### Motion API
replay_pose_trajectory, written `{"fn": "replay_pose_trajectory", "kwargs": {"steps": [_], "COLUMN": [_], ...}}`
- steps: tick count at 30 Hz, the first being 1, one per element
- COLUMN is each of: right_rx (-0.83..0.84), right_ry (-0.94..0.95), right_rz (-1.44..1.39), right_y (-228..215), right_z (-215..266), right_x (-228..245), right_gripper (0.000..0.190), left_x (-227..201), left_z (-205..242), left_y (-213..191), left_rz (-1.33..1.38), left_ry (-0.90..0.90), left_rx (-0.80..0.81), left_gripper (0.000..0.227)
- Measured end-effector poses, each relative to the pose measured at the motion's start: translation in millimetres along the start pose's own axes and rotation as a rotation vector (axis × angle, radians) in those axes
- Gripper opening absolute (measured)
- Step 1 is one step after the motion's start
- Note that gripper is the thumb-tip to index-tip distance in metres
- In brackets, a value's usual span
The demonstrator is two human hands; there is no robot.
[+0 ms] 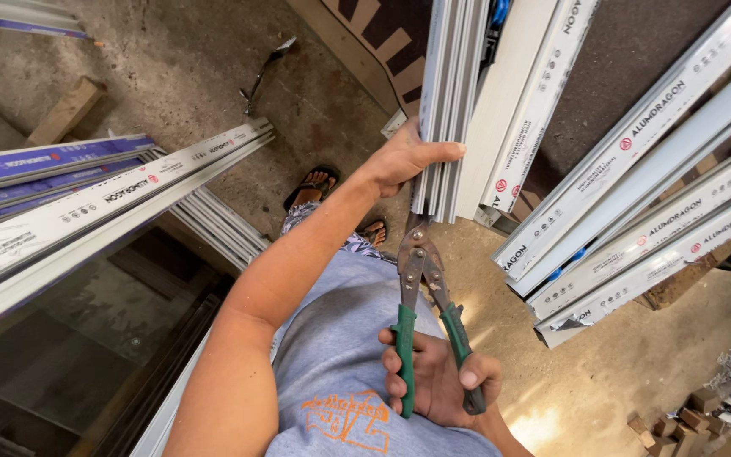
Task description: The person uses tin snips to cut a stack of aluminum profiles on a workbench. They then insert a blue plastic strip into the cut profiles and stack them with other profiles.
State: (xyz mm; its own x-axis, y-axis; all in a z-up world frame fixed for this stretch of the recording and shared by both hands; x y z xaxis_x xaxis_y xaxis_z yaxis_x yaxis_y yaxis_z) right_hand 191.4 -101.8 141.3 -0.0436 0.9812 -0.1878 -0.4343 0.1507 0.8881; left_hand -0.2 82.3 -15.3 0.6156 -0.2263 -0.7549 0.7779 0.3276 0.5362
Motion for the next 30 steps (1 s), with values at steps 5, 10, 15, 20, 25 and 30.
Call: {"fn": "replay_pose_trajectory", "kwargs": {"steps": [5,10,15,20,25,30], "right_rx": [0.021,0.160,0.154,0.134,0.181,0.225], "right_ry": [-0.010,-0.034,-0.015,-0.033,-0.061,-0.036], "right_rz": [0.005,-0.157,-0.183,-0.208,-0.225,-0.225], "right_y": [-4,2,3,7,11,13], "right_z": [2,4,2,1,-3,-4], "right_x": [-4,0,-3,-4,-4,-6], "right_gripper": [0.100,0.099,0.093,0.083,0.073,0.064], "left_x": [-2,-8,-10,-4,-13,-18], "left_z": [2,3,3,5,6,2], "left_y": [0,1,-6,-12,-9,-8], "left_rz": [0.035,0.030,0.020,0.014,0.008,-0.010], "left_ry": [0.001,0.027,0.015,-0.040,0.010,0.009], "left_rx": [0.011,0.028,0.011,-0.033,0.003,0.000], "left_gripper": [0.103,0.100,0.102,0.109,0.105,0.099]}}
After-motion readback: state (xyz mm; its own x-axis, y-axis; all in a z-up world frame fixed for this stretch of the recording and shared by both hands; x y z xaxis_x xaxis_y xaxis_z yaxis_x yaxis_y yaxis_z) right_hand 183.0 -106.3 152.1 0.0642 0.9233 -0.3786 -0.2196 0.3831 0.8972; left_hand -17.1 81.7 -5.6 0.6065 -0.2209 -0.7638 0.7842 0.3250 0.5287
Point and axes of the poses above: each hand's wrist, its own z-axis away from the middle knuckle, its own y-axis out of the palm, x = y × z, the point moved 8 cm from there along -z, towards the middle knuckle, and after that the axes turned 2 degrees about -z, right-handed, at the moved point
